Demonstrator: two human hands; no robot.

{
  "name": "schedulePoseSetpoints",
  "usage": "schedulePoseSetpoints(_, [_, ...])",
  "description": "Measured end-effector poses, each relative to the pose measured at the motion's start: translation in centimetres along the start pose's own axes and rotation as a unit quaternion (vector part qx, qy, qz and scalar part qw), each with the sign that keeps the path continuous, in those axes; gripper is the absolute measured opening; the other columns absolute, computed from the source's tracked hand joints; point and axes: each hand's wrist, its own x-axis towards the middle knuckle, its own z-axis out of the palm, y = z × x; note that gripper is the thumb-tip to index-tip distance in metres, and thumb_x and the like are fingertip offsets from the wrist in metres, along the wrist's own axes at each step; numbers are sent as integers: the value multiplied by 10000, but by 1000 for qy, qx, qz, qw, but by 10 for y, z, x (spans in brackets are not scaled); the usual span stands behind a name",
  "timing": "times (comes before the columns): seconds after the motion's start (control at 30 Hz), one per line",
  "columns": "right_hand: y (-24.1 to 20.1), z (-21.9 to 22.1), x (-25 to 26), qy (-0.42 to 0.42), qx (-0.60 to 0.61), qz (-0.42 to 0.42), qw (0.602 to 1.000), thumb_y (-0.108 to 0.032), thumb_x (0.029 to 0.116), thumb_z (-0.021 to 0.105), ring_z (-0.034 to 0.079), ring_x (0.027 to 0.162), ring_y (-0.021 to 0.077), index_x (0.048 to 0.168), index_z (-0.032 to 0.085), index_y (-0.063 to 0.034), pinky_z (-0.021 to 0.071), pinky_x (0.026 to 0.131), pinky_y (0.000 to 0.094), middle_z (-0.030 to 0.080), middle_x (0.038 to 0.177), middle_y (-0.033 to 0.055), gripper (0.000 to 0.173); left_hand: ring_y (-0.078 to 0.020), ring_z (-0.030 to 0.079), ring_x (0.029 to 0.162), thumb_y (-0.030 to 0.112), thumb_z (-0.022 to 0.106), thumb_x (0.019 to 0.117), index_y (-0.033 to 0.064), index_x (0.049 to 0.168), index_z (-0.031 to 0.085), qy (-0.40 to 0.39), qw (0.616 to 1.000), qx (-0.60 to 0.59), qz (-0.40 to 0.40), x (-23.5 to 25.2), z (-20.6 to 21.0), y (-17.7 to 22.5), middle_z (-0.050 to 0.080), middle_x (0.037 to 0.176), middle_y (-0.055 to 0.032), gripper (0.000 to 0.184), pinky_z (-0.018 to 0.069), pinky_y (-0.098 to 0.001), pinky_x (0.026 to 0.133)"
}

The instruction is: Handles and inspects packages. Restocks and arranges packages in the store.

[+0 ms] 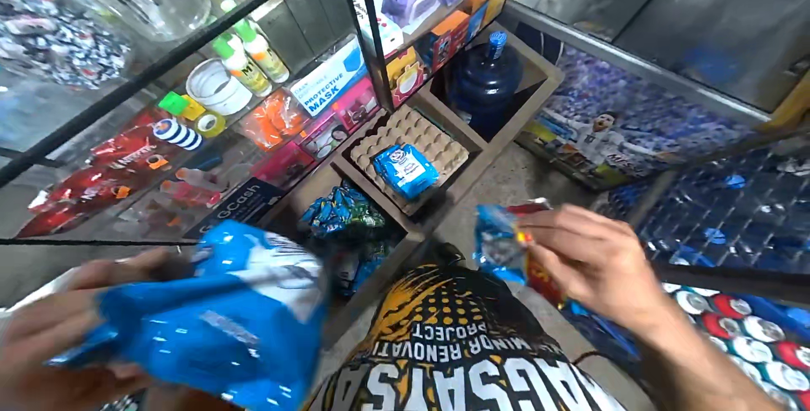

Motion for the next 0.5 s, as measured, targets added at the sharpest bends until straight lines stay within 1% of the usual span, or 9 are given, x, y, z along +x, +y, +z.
schedulePoseSetpoints(0.03, [8, -3, -7, 7, -18, 28, 999, -257, 1014, 605, 714, 1010, 157, 1006, 791, -126, 595, 864, 373, 763, 1093, 28, 228, -79, 652, 985, 263, 617, 1014, 101, 1021, 694, 40, 998, 45, 9, 4, 3, -5, 686, 973, 42, 179, 529, -279, 915])
schedulePoseSetpoints(0.1, [19, -6, -19, 26, -47, 70, 996, -261, 1006, 620, 709, 996, 168, 995, 795, -120, 587, 858, 386, 761, 1088, 36, 225, -54, 643, 935, 338, 651, 1004, 127, 988, 689, 65, 989, 132, 21, 3, 15, -26, 683, 937, 60, 215, 522, -289, 885])
schedulePoseSetpoints(0.13, [22, -7, -22, 38, -57, 87, 994, -267, 1001, 634, 710, 997, 171, 986, 797, -115, 590, 862, 389, 760, 1088, 42, 224, -63, 649, 932, 361, 672, 994, 154, 1010, 691, 38, 988, 151, 16, 1, 23, -42, 687, 951, 59, 209, 538, -301, 865])
schedulePoseSetpoints(0.2, [26, -6, -26, 71, -58, 116, 989, -269, 992, 655, 707, 1010, 173, 972, 797, -96, 586, 883, 389, 756, 1092, 56, 225, -136, 629, 862, 337, 696, 981, 94, 1002, 655, -41, 985, 167, -15, 7, 52, -64, 650, 915, -38, 247, 540, -346, 787])
schedulePoseSetpoints(0.27, [27, -3, -28, 104, -45, 139, 984, -261, 981, 673, 707, 1013, 162, 958, 797, -88, 588, 897, 376, 753, 1088, 60, 214, -169, 617, 777, 286, 720, 957, 21, 963, 675, -96, 978, 161, -91, 13, 91, -89, 642, 882, -100, 269, 549, -355, 710])
schedulePoseSetpoints(0.33, [25, 0, -31, 123, -26, 160, 979, -259, 976, 681, 704, 1016, 148, 961, 801, -99, 590, 902, 365, 751, 1091, 51, 201, -176, 622, 747, 278, 745, 949, 14, 957, 678, -124, 968, 126, -176, 19, 131, -123, 652, 894, -105, 272, 563, -367, 690])
schedulePoseSetpoints(0.4, [23, 4, -35, 138, -7, 174, 975, -250, 971, 686, 703, 1015, 138, 952, 801, -104, 598, 894, 348, 748, 1091, 46, 187, -183, 607, 726, 309, 768, 922, -4, 944, 681, -117, 963, 85, -229, 28, 170, -166, 655, 861, -112, 326, 541, -394, 692])
schedulePoseSetpoints(0.47, [20, 8, -39, 150, 6, 183, 972, -244, 969, 690, 704, 1006, 133, 947, 802, -104, 602, 884, 336, 748, 1090, 43, 180, -137, 546, 696, 341, 794, 894, 4, 952, 677, -92, 961, 55, -254, 34, 208, -207, 618, 833, -82, 361, 492, -333, 676])
schedulePoseSetpoints(0.5, [19, 10, -40, 155, 11, 185, 970, -241, 969, 690, 706, 1001, 136, 947, 801, -103, 605, 881, 337, 750, 1088, 45, 178, -126, 563, 717, 341, 806, 884, 13, 977, 690, -82, 957, 37, -275, 35, 225, -224, 635, 868, -79, 360, 507, -315, 693])
